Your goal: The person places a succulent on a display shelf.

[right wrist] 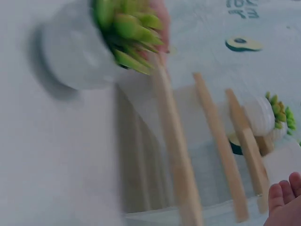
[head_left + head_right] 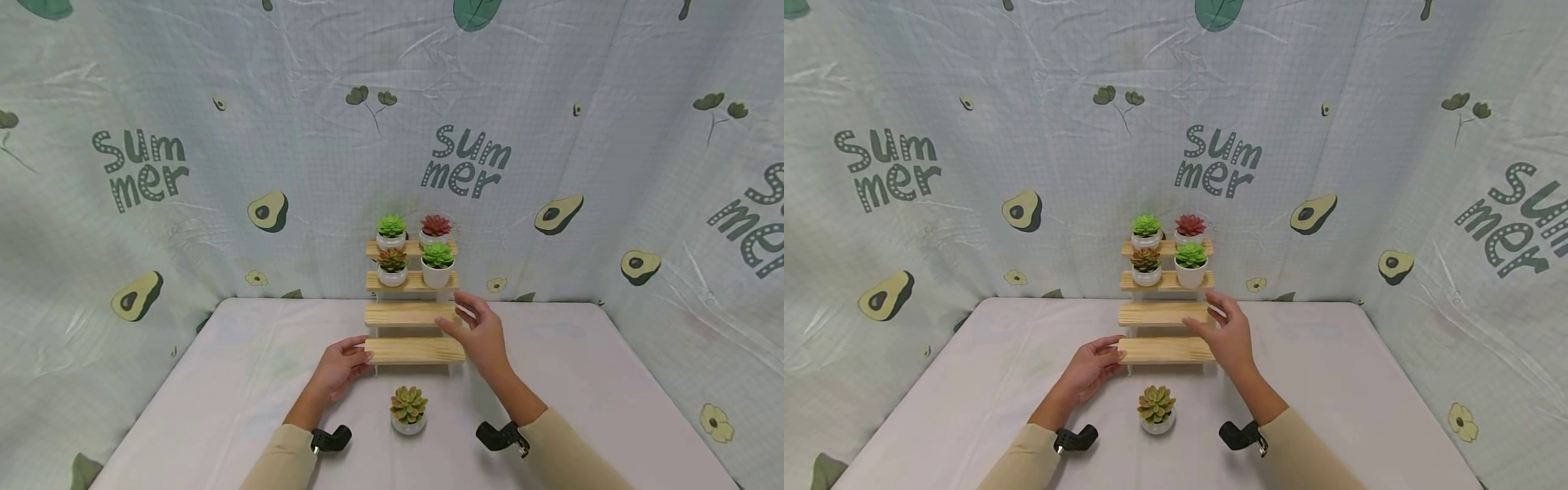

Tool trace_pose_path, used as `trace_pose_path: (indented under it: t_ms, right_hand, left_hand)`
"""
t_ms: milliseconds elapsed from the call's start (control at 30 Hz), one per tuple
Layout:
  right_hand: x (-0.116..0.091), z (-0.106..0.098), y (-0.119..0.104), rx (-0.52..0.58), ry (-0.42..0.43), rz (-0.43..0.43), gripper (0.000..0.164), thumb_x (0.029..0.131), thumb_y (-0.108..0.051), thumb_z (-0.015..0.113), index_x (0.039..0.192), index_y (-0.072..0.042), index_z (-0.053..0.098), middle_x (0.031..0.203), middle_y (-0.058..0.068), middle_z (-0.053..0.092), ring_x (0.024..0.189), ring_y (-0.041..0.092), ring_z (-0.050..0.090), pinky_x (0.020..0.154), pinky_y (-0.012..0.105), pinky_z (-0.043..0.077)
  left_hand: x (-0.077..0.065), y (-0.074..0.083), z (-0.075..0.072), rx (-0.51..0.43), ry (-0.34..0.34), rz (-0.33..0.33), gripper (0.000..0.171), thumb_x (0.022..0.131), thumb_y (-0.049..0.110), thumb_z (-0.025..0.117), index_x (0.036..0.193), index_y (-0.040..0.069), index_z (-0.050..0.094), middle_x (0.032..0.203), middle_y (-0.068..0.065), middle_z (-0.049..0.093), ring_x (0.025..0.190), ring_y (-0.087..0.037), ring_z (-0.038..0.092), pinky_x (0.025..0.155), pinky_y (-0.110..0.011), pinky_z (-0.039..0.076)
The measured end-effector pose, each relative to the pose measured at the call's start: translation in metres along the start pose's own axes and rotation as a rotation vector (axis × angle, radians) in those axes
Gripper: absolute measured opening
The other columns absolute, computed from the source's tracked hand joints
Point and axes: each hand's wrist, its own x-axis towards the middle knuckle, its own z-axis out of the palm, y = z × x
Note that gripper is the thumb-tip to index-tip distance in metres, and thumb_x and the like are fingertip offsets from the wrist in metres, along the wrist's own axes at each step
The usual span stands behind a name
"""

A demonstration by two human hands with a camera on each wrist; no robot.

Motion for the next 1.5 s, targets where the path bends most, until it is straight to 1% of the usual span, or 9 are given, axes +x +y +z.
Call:
trace_pose_path:
  t_ms: [200, 333, 533, 633, 733, 867, 1067, 1233, 1500]
  right_hand:
    - [-0.045, 0.010, 0.013, 0.129, -0.064, 0.101, 0.058, 0.084, -0.009, 0.084, 0.135, 0.003, 0.059, 0.141, 0.021, 0.058, 0.133, 0.029, 0.057, 0.106, 0.028, 0.051]
    - [-0.074, 0.016, 0.017, 0.204, -0.134, 0.171, 0.058, 0.084, -0.004, 0.083, 0.135, 0.007, 0.058, 0.141, 0.026, 0.056, 0.130, 0.026, 0.060, 0.106, 0.030, 0.052]
    - [-0.098, 0.021, 0.026, 0.220, -0.286, 0.215, 0.065, 0.085, -0.007, 0.083, 0.140, 0.009, 0.053, 0.149, 0.031, 0.049, 0.138, 0.039, 0.052, 0.110, 0.036, 0.049]
    - [-0.104, 0.022, 0.030, 0.221, -0.381, 0.238, 0.071, 0.085, -0.009, 0.083, 0.144, 0.010, 0.049, 0.151, 0.031, 0.046, 0.141, 0.041, 0.048, 0.110, 0.029, 0.048]
    - [-0.107, 0.022, 0.032, 0.216, -0.459, 0.271, 0.075, 0.084, -0.010, 0.085, 0.146, 0.008, 0.047, 0.151, 0.028, 0.047, 0.141, 0.036, 0.048, 0.108, 0.022, 0.047]
    - [-0.110, 0.023, 0.033, 0.195, -0.512, 0.302, 0.079, 0.082, -0.010, 0.086, 0.148, 0.006, 0.044, 0.150, 0.025, 0.049, 0.140, 0.033, 0.049, 0.104, 0.020, 0.049]
    - [-0.110, 0.028, 0.035, 0.150, -0.515, 0.296, 0.082, 0.082, -0.014, 0.087, 0.148, 0.007, 0.043, 0.147, 0.025, 0.051, 0.138, 0.038, 0.051, 0.104, 0.023, 0.051]
    - [-0.108, 0.033, 0.038, 0.076, -0.496, 0.289, 0.079, 0.079, -0.019, 0.090, 0.143, 0.005, 0.050, 0.142, 0.023, 0.057, 0.133, 0.035, 0.058, 0.102, 0.025, 0.053]
    - [-0.110, 0.037, 0.037, 0.059, -0.474, 0.293, 0.073, 0.079, -0.017, 0.090, 0.138, 0.008, 0.055, 0.139, 0.025, 0.059, 0.129, 0.037, 0.061, 0.098, 0.024, 0.055]
  left_hand:
    - [0.000, 0.000, 0.000, 0.005, -0.005, 0.009, 0.047, 0.095, -0.003, 0.066, 0.141, -0.005, 0.054, 0.109, -0.014, 0.067, 0.090, -0.016, 0.069, 0.077, -0.028, 0.060]
    - [0.001, -0.001, 0.000, 0.003, -0.019, 0.016, 0.048, 0.096, -0.003, 0.066, 0.142, -0.006, 0.053, 0.110, -0.014, 0.068, 0.091, -0.015, 0.069, 0.077, -0.028, 0.060]
    - [0.001, -0.001, 0.000, 0.004, -0.010, 0.015, 0.048, 0.095, -0.003, 0.066, 0.142, -0.006, 0.053, 0.107, -0.012, 0.067, 0.090, -0.016, 0.069, 0.076, -0.028, 0.060]
    - [0.001, -0.001, 0.000, 0.006, 0.004, 0.006, 0.047, 0.095, -0.003, 0.066, 0.141, -0.005, 0.055, 0.106, -0.012, 0.067, 0.089, -0.016, 0.069, 0.076, -0.028, 0.060]
    - [0.002, -0.001, 0.000, 0.007, 0.012, -0.002, 0.046, 0.095, -0.004, 0.066, 0.140, -0.004, 0.056, 0.105, -0.012, 0.067, 0.088, -0.015, 0.069, 0.076, -0.028, 0.060]
    - [0.001, -0.001, 0.001, 0.002, 0.010, -0.003, 0.046, 0.095, -0.005, 0.065, 0.140, -0.005, 0.056, 0.102, -0.010, 0.066, 0.086, -0.016, 0.069, 0.075, -0.028, 0.060]
    - [0.001, -0.002, 0.000, 0.000, 0.013, -0.002, 0.046, 0.095, -0.004, 0.065, 0.141, -0.004, 0.056, 0.101, -0.009, 0.065, 0.086, -0.016, 0.069, 0.075, -0.028, 0.060]
    - [0.001, -0.002, -0.001, 0.002, 0.017, -0.002, 0.046, 0.096, -0.003, 0.066, 0.141, -0.003, 0.057, 0.103, -0.010, 0.066, 0.087, -0.016, 0.069, 0.076, -0.029, 0.060]
    - [-0.002, -0.001, 0.000, -0.004, -0.006, 0.014, 0.048, 0.095, -0.003, 0.066, 0.141, -0.006, 0.055, 0.101, -0.009, 0.065, 0.087, -0.015, 0.068, 0.075, -0.027, 0.060]
